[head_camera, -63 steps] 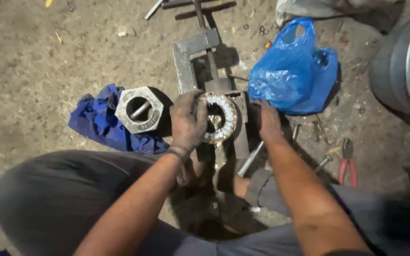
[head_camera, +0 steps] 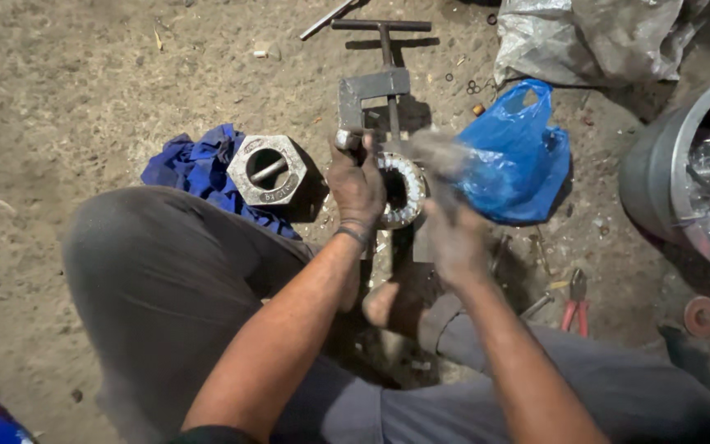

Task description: The person uses a hammer and a metal pin to drive components into a motor stator held in a jig, then wraps the internal wiring in a blue plastic sheet.

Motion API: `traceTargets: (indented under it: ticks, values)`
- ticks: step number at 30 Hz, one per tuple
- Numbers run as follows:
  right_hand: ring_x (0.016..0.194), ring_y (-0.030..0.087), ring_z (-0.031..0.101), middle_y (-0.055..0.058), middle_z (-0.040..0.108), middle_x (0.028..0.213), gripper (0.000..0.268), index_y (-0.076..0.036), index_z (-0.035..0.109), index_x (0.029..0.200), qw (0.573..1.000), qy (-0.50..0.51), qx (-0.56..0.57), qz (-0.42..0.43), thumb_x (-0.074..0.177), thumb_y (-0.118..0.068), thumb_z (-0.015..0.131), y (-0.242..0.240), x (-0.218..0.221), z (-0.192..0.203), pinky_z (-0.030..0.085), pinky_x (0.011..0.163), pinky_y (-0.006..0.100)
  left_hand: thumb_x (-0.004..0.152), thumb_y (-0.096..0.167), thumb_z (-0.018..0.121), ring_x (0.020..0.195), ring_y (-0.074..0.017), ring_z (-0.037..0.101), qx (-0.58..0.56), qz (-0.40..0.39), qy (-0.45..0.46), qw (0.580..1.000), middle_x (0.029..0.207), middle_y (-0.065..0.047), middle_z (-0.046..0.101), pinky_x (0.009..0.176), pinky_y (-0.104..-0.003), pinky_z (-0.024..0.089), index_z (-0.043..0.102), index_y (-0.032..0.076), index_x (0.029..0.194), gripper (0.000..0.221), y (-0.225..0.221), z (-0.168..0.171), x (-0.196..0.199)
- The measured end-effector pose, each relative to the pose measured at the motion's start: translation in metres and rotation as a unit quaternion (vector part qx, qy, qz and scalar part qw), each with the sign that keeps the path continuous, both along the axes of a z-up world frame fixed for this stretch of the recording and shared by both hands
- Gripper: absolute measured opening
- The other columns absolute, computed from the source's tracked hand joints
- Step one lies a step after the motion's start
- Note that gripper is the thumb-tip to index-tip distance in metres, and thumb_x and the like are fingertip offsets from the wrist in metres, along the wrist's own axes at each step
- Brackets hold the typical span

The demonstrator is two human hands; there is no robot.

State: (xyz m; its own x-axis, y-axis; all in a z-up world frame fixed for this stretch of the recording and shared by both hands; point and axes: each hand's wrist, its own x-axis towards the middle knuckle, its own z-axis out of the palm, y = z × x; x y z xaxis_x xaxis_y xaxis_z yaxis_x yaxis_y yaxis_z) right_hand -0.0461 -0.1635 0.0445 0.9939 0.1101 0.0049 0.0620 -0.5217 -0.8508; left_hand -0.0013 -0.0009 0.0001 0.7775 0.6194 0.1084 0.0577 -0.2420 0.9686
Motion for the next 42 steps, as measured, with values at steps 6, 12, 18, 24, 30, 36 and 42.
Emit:
traceTargets:
  ticks: [6,12,18,24,30,36,42]
  values:
    - [0.057,0.022,0.053,0.011,0.057,0.068,0.033,-0.001,0.062,0.098,0.972,0.199,-0.008,-0.126,0.103,-0.034,0.064,0.002,0.002,0.021,0.042,0.054,0.043,0.101,0.015,0.063,0.087,-0.0333,0.071,0.042,-0.002,-0.022,0.999,0.095,-0.015,0.072,0.078,-0.042,0.054,0.058,0.006,0.115,0.018,0.0,0.004,0.004]
    - [0.064,0.013,0.055,0.004,0.058,0.074,0.031,-0.002,0.063,0.1,0.999,-0.002,-0.03,-0.044,0.107,-0.033,0.063,0.006,-0.006,0.012,0.045,0.058,0.035,0.102,0.018,0.064,0.09,-0.037,0.071,0.06,-0.016,-0.004,0.998,0.097,-0.016,0.072,0.079,-0.044,0.055,0.058,0.007,0.115,0.018,0.001,-0.01,0.004]
    - [0.047,0.013,0.049,0.001,0.053,0.06,0.032,-0.006,0.062,0.094,0.948,0.27,0.079,-0.153,0.1,-0.038,0.063,0.003,-0.002,0.011,0.04,0.041,0.032,0.101,0.019,0.065,0.091,-0.0397,0.07,0.084,-0.026,0.033,0.996,0.096,-0.018,0.073,0.078,-0.045,0.053,0.061,0.005,0.114,0.02,0.003,-0.002,0.002]
    - [0.041,0.015,0.046,0.001,0.05,0.058,0.034,-0.008,0.057,0.093,0.9,0.327,0.15,-0.244,0.096,-0.041,0.064,-0.017,-0.024,0.059,0.038,0.035,0.033,0.107,0.02,0.061,0.091,-0.0336,0.075,0.08,-0.101,-0.056,0.99,0.1,-0.015,0.076,0.081,-0.042,0.057,0.07,0.009,0.112,0.016,0.016,0.002,-0.014]
    - [0.04,0.016,0.047,0.002,0.051,0.058,0.032,-0.008,0.058,0.093,0.885,0.335,0.19,-0.261,0.092,-0.039,0.067,-0.007,-0.032,0.042,0.039,0.035,0.033,0.097,0.022,0.07,0.087,-0.0348,0.076,0.123,-0.164,-0.07,0.976,0.095,-0.017,0.076,0.076,-0.041,0.059,0.068,0.006,0.108,0.019,0.015,-0.004,-0.011]
    - [0.04,0.014,0.047,0.0,0.051,0.058,0.03,-0.009,0.058,0.095,0.891,0.326,0.197,-0.247,0.093,-0.037,0.068,-0.007,-0.035,0.03,0.039,0.035,0.031,0.102,0.019,0.065,0.089,-0.0346,0.075,-0.004,-0.114,-0.024,0.993,0.099,-0.016,0.076,0.081,-0.042,0.058,0.064,0.003,0.114,0.019,0.016,-0.015,-0.007]
    - [0.039,0.015,0.048,0.003,0.052,0.058,0.03,-0.006,0.057,0.093,0.886,0.33,0.192,-0.262,0.093,-0.033,0.069,-0.001,-0.029,0.031,0.04,0.034,0.032,0.1,0.02,0.067,0.092,-0.0339,0.073,0.091,-0.159,-0.008,0.983,0.101,-0.019,0.072,0.081,-0.041,0.057,0.06,0.002,0.115,0.024,0.013,-0.008,-0.01]
